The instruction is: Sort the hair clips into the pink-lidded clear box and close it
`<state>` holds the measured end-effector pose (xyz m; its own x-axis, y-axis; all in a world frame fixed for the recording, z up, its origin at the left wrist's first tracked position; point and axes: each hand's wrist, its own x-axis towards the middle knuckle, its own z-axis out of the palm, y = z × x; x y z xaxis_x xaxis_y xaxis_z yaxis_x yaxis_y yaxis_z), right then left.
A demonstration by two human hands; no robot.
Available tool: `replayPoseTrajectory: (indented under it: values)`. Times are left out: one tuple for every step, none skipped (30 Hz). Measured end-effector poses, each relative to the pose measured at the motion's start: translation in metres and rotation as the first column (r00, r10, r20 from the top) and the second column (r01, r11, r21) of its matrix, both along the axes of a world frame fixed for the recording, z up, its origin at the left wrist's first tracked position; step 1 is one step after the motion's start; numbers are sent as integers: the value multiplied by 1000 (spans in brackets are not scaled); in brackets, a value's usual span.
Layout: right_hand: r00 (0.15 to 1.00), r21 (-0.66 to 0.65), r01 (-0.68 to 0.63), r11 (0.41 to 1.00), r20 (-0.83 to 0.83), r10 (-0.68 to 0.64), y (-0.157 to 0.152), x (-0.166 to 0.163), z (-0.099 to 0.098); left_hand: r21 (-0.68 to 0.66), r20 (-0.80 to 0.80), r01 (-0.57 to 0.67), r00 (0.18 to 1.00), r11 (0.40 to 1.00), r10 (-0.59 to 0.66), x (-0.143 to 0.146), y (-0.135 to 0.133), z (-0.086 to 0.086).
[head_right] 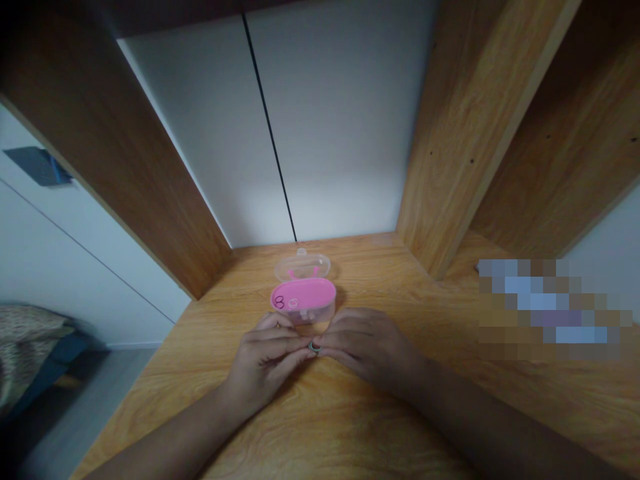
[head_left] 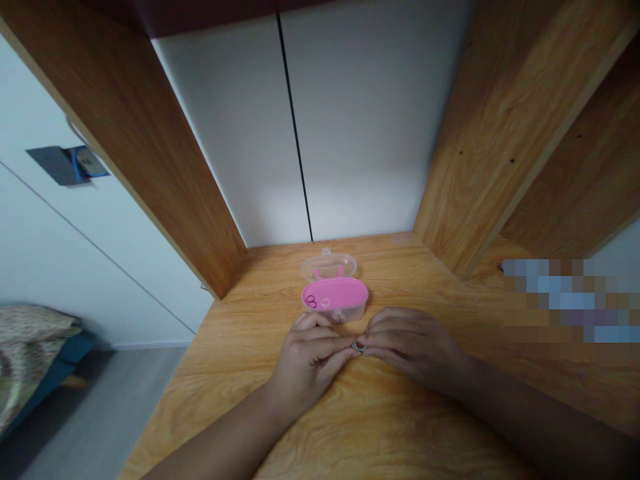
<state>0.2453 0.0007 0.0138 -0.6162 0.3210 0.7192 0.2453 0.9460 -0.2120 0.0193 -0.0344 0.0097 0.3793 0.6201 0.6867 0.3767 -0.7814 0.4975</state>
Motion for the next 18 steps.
replayPoseTrajectory:
  values:
    - [1000,1,0,1000,-2,0,0,0,0,7,-1,0,1000,1000,0,0,0,0]
    - [1000,0,-2,1000,-6,2,0,0,0,15,-2,-2,1000,1000,2,0,0,0]
    - [1000,-7,-5,1000,-8,5,0,0,1,21,-3,-4,1000,1000,4,0,0,1]
    - [1000,-13,-11,1000,-11,11,0,0,1,24,-5,-9,1000,1000,9,1,0,1]
    - [1000,-20,-14,1000,-17,14,0,-1,2,22,-8,-13,1000,1000,13,1,0,1]
    - [999,-24,-17,1000,-27,17,-1,-1,2,21,-11,-16,1000,1000,16,1,0,2]
    - [999,-25,-22,999,-37,21,-1,-2,3,21,-11,-19,1000,1000,20,1,0,2]
    - [999,-26,-24,999,-48,23,-1,-2,3,23,-10,-22,1000,999,23,1,0,2]
    - [998,-28,-23,999,-56,22,-1,-3,3,25,-8,-26,1000,999,26,1,0,3]
    - [998,-30,-19,999,-60,18,0,-3,3,28,-7,-31,999,999,31,1,0,3]
    - [998,-36,-12,999,-59,10,0,-3,3,28,-8,-36,999,999,36,1,0,2]
    - [998,-41,-4,999,-56,2,0,-3,3,27,-9,-43,999,999,43,1,0,2]
    - [999,-47,3,999,-51,-6,1,-3,3,25,-12,-49,999,998,49,1,0,2]
    - [999,-53,8,999,-45,-10,2,-3,2,25,-14,-56,998,998,56,0,0,1]
    - [999,-59,8,998,-39,-10,2,-2,2,25,-16,-62,998,998,62,0,0,0]
    - [999,-63,4,998,-36,-6,2,-2,1,25,-17,-67,998,997,67,0,0,0]
    - [999,-64,0,998,-33,-2,2,-2,1,24,-20,-70,997,997,70,0,1,-1]
    - [1000,-60,-4,998,-31,3,2,-2,1,23,-25,-70,997,997,71,-1,1,-1]
